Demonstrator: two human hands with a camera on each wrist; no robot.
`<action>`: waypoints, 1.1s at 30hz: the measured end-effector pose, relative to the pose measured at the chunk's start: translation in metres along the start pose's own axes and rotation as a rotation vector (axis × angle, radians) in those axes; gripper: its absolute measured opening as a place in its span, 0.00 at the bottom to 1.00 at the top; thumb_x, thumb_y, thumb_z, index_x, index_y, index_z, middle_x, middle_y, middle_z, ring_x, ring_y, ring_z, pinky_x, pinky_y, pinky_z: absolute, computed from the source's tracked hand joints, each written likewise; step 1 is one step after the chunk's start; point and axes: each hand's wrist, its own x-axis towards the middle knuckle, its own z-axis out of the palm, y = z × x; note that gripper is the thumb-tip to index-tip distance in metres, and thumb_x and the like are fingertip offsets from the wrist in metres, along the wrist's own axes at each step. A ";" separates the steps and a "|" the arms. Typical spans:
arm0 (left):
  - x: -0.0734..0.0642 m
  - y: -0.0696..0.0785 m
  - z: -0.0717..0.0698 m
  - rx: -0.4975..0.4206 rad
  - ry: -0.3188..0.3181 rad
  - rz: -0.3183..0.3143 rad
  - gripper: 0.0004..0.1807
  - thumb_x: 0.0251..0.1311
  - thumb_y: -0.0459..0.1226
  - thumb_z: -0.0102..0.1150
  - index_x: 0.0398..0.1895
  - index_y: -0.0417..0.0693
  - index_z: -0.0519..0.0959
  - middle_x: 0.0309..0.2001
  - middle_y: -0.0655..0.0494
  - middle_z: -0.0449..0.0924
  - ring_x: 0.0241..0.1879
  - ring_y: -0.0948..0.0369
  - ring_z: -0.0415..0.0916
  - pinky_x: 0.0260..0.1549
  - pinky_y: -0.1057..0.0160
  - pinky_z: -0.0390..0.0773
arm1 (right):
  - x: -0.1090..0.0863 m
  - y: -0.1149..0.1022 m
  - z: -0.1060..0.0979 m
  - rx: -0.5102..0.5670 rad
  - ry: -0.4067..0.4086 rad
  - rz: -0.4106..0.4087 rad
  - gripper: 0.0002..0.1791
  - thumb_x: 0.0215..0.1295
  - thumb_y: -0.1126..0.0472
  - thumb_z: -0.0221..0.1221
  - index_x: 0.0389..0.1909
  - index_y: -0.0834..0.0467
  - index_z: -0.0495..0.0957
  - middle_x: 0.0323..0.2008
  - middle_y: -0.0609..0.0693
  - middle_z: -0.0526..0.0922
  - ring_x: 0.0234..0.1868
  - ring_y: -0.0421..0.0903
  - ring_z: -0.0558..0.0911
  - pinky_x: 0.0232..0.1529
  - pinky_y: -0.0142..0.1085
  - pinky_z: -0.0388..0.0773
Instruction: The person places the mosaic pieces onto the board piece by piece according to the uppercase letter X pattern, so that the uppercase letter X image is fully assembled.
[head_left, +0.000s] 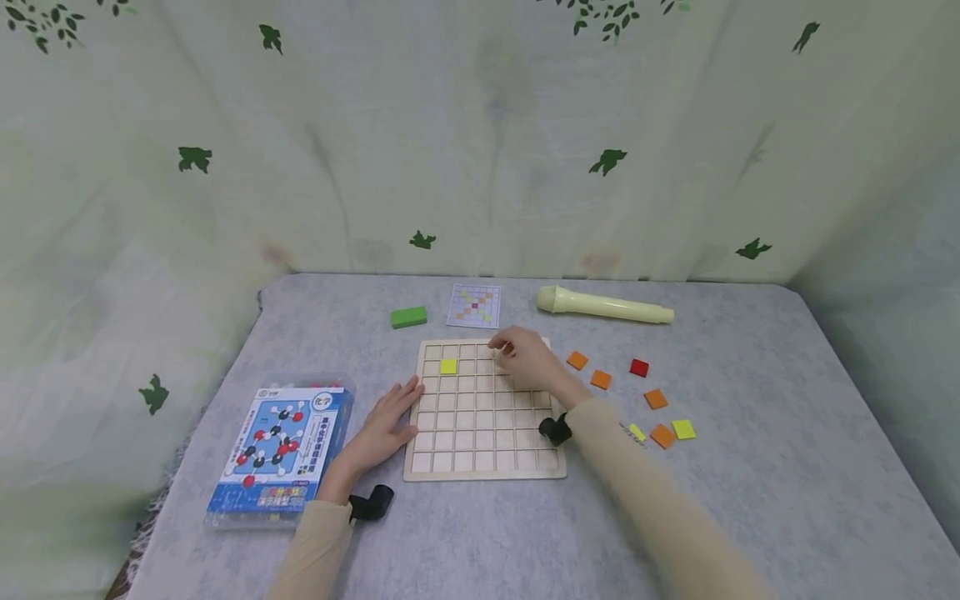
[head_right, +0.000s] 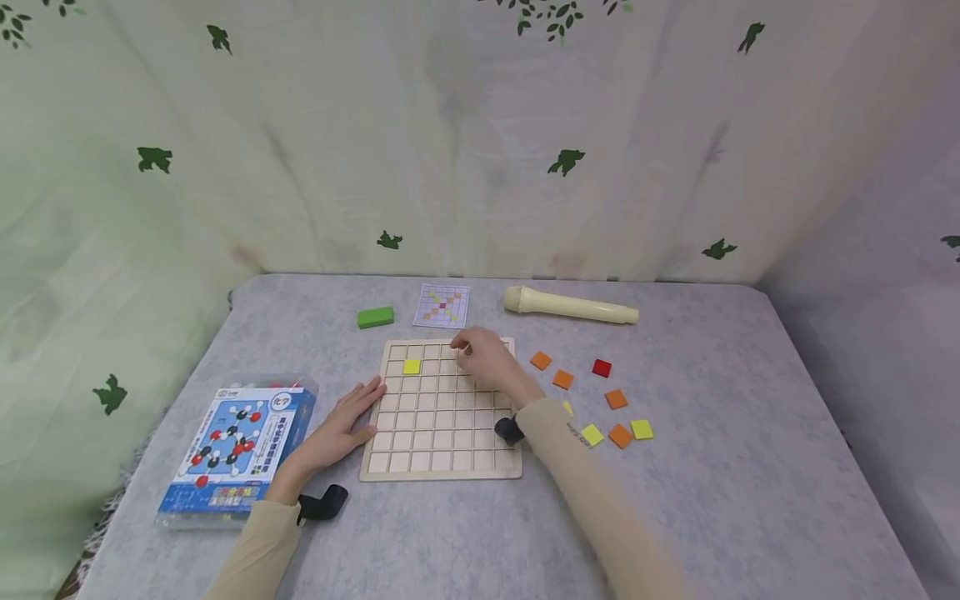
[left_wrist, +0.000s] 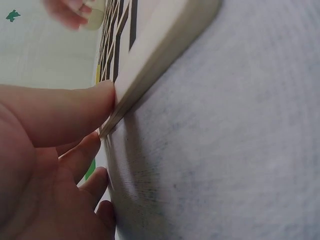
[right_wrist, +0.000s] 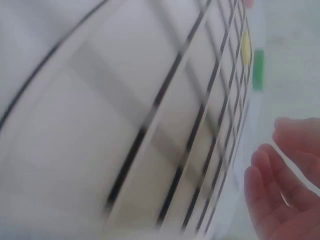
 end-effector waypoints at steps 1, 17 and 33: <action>0.000 0.000 0.000 0.001 -0.001 -0.006 0.34 0.63 0.25 0.51 0.72 0.34 0.54 0.74 0.41 0.44 0.72 0.40 0.33 0.64 0.37 0.37 | -0.006 0.006 -0.007 -0.005 0.019 0.017 0.14 0.63 0.70 0.56 0.49 0.66 0.79 0.46 0.58 0.79 0.45 0.50 0.78 0.46 0.41 0.76; 0.000 -0.002 0.001 0.009 0.003 0.004 0.34 0.64 0.26 0.52 0.72 0.34 0.53 0.74 0.41 0.44 0.72 0.39 0.33 0.64 0.36 0.36 | -0.053 0.068 -0.053 -0.209 0.084 0.222 0.11 0.56 0.68 0.65 0.40 0.63 0.80 0.37 0.55 0.74 0.39 0.52 0.75 0.43 0.43 0.74; 0.000 -0.002 0.002 -0.001 0.007 0.006 0.34 0.64 0.27 0.52 0.72 0.35 0.54 0.74 0.42 0.44 0.72 0.40 0.33 0.64 0.36 0.37 | -0.024 0.038 -0.018 -0.173 0.009 -0.020 0.10 0.56 0.71 0.61 0.39 0.60 0.81 0.36 0.49 0.79 0.38 0.46 0.75 0.43 0.40 0.74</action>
